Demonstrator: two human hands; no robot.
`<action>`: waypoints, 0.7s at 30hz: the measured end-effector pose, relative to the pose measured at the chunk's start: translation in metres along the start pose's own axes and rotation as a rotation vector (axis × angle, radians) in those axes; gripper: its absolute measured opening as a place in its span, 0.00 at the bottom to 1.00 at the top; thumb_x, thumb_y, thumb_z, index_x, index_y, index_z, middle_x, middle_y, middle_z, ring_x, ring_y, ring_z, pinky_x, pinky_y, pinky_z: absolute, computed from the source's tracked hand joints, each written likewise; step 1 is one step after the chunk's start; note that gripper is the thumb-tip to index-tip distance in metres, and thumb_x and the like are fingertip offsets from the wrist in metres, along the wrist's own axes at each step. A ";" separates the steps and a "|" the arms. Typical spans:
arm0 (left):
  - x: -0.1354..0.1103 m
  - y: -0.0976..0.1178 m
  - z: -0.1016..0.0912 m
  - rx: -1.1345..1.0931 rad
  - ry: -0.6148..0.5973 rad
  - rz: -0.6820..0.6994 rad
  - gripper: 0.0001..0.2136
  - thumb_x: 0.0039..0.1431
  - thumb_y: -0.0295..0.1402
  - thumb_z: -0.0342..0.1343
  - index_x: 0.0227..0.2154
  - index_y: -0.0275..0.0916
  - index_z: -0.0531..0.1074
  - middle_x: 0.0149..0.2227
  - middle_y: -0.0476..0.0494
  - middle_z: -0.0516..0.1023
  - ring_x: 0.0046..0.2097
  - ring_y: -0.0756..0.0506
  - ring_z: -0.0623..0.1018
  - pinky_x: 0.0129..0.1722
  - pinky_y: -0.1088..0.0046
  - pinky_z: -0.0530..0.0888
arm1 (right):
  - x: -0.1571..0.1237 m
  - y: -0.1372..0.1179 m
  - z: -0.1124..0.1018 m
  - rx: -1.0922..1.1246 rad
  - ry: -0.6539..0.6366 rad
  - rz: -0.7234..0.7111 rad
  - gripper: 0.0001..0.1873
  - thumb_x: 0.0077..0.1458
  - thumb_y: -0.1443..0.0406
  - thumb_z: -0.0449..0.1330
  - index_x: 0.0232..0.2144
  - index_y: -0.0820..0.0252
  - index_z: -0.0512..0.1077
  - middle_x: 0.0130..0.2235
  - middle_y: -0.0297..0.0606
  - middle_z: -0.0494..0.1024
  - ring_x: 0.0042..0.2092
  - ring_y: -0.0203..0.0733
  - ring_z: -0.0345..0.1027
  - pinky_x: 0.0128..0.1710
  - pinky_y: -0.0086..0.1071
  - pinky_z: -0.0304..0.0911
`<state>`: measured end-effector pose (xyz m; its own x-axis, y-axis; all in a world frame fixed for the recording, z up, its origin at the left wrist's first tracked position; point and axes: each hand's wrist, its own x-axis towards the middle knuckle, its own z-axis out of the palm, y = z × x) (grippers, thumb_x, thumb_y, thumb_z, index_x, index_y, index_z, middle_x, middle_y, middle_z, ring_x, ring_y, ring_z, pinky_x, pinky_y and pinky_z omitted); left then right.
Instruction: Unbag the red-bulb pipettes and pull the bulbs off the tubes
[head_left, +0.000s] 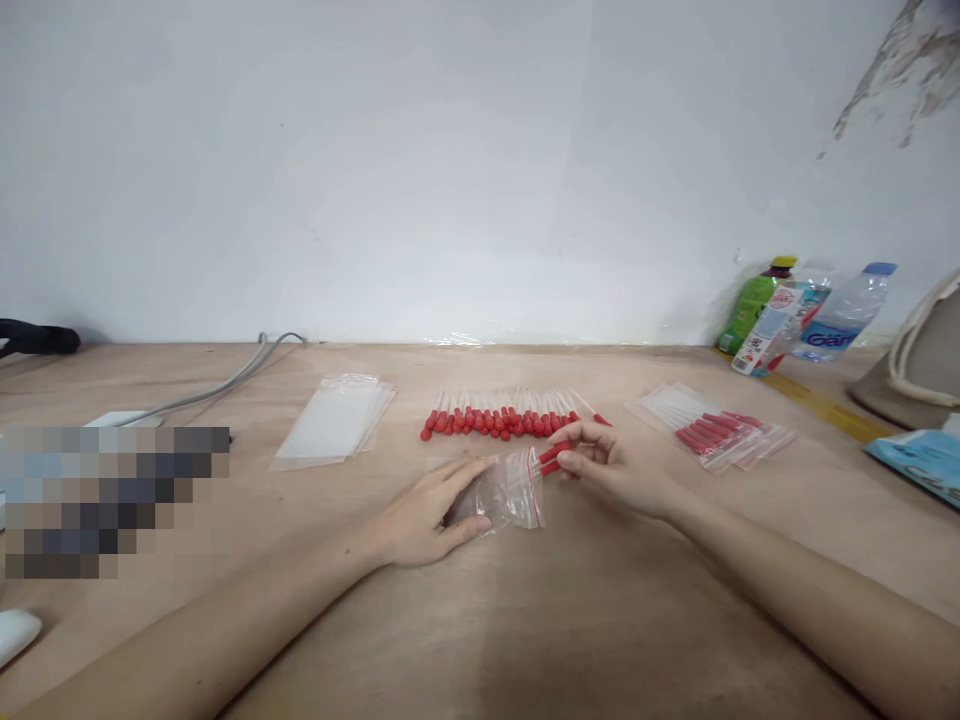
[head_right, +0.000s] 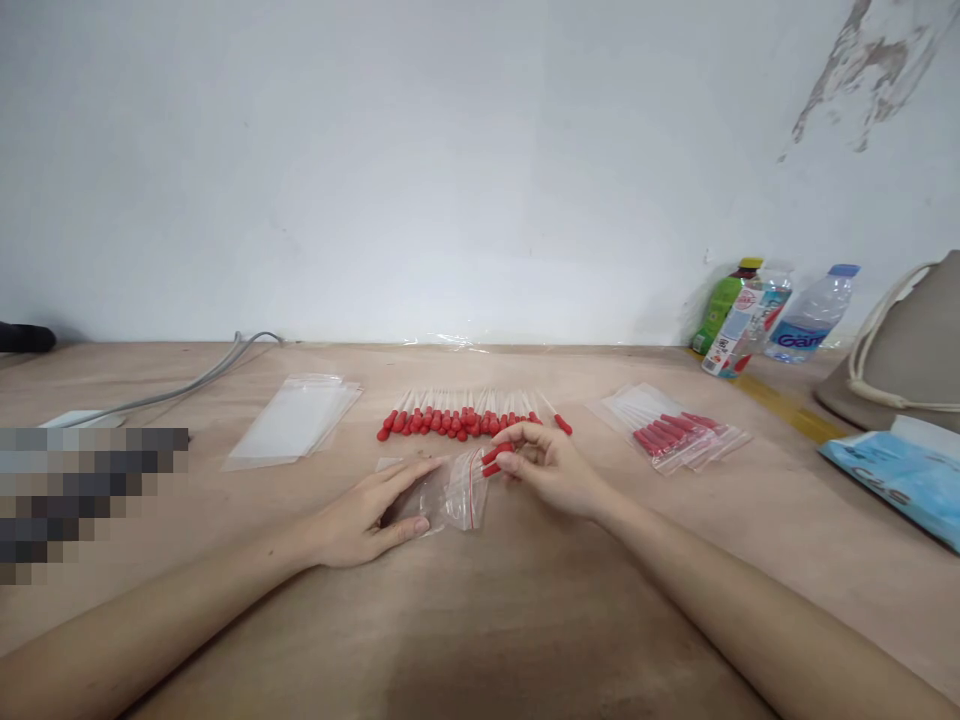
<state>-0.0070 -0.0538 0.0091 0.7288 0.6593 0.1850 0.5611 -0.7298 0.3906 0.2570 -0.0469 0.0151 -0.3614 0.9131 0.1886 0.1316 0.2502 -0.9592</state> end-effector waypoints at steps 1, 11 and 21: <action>-0.001 0.000 -0.001 0.031 -0.023 0.005 0.27 0.59 0.41 0.45 0.59 0.42 0.47 0.59 0.39 0.56 0.58 0.41 0.59 0.56 0.59 0.60 | 0.002 -0.002 -0.009 -0.018 0.057 -0.021 0.15 0.47 0.57 0.59 0.36 0.61 0.67 0.32 0.36 0.74 0.29 0.33 0.67 0.32 0.31 0.65; 0.002 0.004 -0.014 0.169 0.061 0.066 0.17 0.59 0.38 0.46 0.50 0.41 0.63 0.53 0.39 0.63 0.54 0.40 0.64 0.53 0.57 0.64 | 0.019 0.013 -0.075 -0.428 0.696 -0.372 0.14 0.50 0.58 0.58 0.38 0.59 0.69 0.36 0.40 0.77 0.38 0.41 0.71 0.41 0.38 0.65; 0.009 0.000 -0.002 0.052 -0.032 0.251 0.19 0.61 0.33 0.44 0.56 0.44 0.57 0.58 0.45 0.60 0.59 0.46 0.59 0.58 0.62 0.58 | 0.016 0.052 -0.068 -0.981 0.432 -0.449 0.13 0.55 0.65 0.51 0.41 0.59 0.70 0.40 0.40 0.76 0.41 0.42 0.70 0.42 0.36 0.66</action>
<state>-0.0010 -0.0479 0.0128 0.8595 0.4507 0.2412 0.3798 -0.8788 0.2889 0.3209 0.0023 -0.0176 -0.2364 0.6656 0.7079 0.7984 0.5483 -0.2489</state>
